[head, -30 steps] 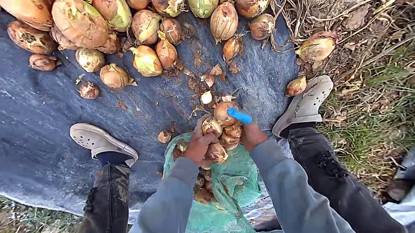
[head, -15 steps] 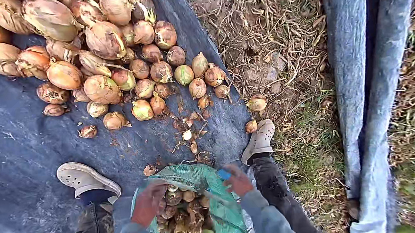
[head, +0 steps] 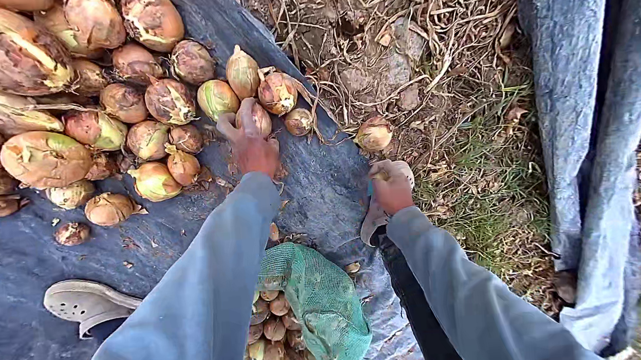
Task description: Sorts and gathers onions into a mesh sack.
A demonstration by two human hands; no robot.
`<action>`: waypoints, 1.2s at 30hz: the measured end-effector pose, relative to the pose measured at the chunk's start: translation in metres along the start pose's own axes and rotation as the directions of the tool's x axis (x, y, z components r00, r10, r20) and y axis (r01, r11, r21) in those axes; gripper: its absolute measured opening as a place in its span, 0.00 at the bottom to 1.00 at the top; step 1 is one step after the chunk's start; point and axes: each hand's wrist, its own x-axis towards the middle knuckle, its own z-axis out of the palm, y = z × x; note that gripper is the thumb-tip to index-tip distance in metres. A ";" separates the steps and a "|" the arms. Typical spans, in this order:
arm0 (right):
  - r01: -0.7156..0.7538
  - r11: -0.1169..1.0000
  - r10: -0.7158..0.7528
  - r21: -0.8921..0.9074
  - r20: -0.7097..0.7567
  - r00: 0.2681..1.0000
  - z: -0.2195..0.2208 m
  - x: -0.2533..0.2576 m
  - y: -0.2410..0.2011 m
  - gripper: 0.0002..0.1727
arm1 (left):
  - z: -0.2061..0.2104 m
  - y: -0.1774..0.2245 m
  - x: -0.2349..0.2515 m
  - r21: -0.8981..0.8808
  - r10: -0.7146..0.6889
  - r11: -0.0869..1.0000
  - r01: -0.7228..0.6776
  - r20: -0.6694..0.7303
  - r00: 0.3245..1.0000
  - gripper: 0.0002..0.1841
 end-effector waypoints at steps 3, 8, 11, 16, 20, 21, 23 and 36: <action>-0.064 0.990 0.076 0.123 -0.096 0.992 -0.035 0.012 -0.030 0.11 | -0.014 -0.006 0.000 -0.055 -0.054 0.997 0.060 0.105 0.993 0.50; 0.049 0.775 0.022 -0.630 0.104 0.994 -0.038 0.052 -0.095 0.50 | -0.017 0.017 0.017 -0.085 -0.264 0.956 0.280 0.162 0.951 0.52; 0.083 0.704 0.016 -0.706 0.132 0.991 -0.020 0.054 -0.086 0.47 | -0.003 0.022 0.017 -0.111 -0.318 0.938 0.328 0.101 0.943 0.51; 0.026 0.966 -0.028 -0.256 -0.001 1.000 -0.006 0.003 -0.080 0.47 | -0.012 -0.023 0.001 -0.539 -0.115 0.814 0.219 0.220 0.969 0.52; -0.101 0.736 -0.147 0.669 0.304 0.941 0.036 -0.109 -0.087 0.46 | -0.081 -0.070 -0.083 -0.737 0.044 0.504 0.451 0.543 0.838 0.47; -0.248 0.612 -0.175 0.751 0.434 0.884 0.051 -0.142 -0.089 0.46 | -0.099 -0.089 -0.108 -0.733 0.043 0.491 0.470 0.559 0.828 0.47; -0.395 0.567 -0.253 0.723 0.609 0.751 0.082 -0.197 -0.083 0.50 | -0.127 -0.133 -0.161 -0.688 -0.025 0.584 0.430 0.515 0.857 0.50; 0.204 0.961 -0.175 -0.185 0.162 0.971 0.062 -0.058 -0.158 0.43 | -0.184 -0.203 -0.084 -0.059 -0.059 0.996 0.070 0.181 0.982 0.33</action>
